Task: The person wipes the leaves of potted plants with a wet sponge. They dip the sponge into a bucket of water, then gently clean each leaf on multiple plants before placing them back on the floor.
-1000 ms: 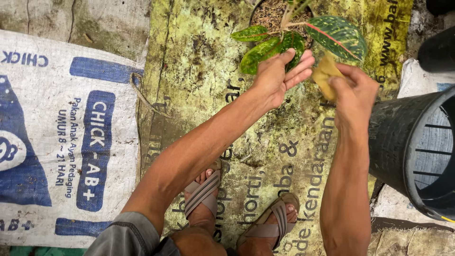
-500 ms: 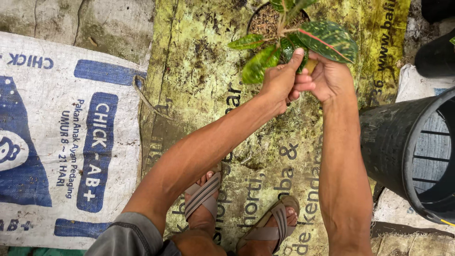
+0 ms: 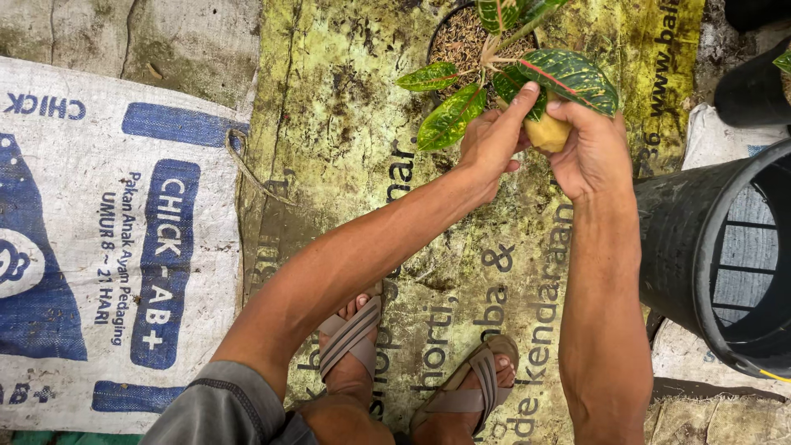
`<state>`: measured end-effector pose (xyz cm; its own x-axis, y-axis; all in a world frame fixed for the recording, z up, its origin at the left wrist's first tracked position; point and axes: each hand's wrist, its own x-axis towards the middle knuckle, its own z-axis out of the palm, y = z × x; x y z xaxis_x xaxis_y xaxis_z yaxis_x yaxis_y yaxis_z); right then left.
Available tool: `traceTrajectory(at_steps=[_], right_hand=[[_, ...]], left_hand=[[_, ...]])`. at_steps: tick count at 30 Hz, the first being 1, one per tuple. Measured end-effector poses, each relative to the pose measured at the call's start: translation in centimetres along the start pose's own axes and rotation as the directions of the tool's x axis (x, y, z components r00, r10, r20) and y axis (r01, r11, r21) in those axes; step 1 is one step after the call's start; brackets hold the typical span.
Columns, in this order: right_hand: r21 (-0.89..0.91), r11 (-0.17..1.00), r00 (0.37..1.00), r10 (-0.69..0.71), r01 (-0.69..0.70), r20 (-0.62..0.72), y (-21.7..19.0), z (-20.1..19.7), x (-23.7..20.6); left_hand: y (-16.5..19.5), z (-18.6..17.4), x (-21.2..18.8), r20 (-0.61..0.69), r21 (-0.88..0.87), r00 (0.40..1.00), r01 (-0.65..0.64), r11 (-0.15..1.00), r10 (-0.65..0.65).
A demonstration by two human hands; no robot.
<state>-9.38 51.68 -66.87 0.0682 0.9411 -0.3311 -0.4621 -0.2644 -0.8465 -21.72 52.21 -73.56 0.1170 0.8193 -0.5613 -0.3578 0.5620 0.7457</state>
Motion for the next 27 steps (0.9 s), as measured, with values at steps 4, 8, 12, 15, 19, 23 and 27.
traceTrajectory(at_steps=[4, 8, 12, 15, 19, 23, 27], right_hand=[[-0.053, 0.996, 0.994, -0.060, 0.065, 0.086, 0.0, 0.5, -1.9], [-0.040, 0.999, 0.994, -0.019, 0.024, 0.107, -0.1, 0.1, -3.1], [0.017, 0.998, 0.993, 0.051, -0.053, 0.106, -0.7, -1.3, -4.0], [-0.145, 0.963, 0.974, -0.220, 0.226, 0.056, -0.7, -1.9, -4.4], [-0.781, 0.294, 0.745, -0.595, 0.552, 0.302, 0.3, -0.8, -3.7], [-0.776, -0.284, 0.591, -0.518, 0.564, 0.619, 0.9, 1.6, -1.7], [-0.696, -0.165, 0.596, -0.404, 0.699, 0.694, 0.4, 2.7, -1.3]], left_hand=[[-0.1, 0.3, 0.3, 0.018, -0.093, 0.997, -0.079, 0.993, 0.081], [-0.3, 0.7, 0.2, 0.012, -0.208, 0.991, -0.129, 0.970, 0.135], [0.1, 0.8, 0.1, -0.023, -0.250, 0.986, -0.166, 0.954, 0.166], [0.5, 0.4, 0.2, 0.046, -0.392, 0.994, -0.070, 0.917, 0.096], [0.2, -0.1, 0.4, 0.053, -0.445, 0.999, 0.032, 0.895, -0.009], [-0.7, -0.2, 0.7, 0.124, -0.487, 0.989, -0.008, 0.874, 0.078], [-0.9, -1.0, 1.3, 0.235, -0.699, 0.953, 0.027, 0.714, 0.194]])
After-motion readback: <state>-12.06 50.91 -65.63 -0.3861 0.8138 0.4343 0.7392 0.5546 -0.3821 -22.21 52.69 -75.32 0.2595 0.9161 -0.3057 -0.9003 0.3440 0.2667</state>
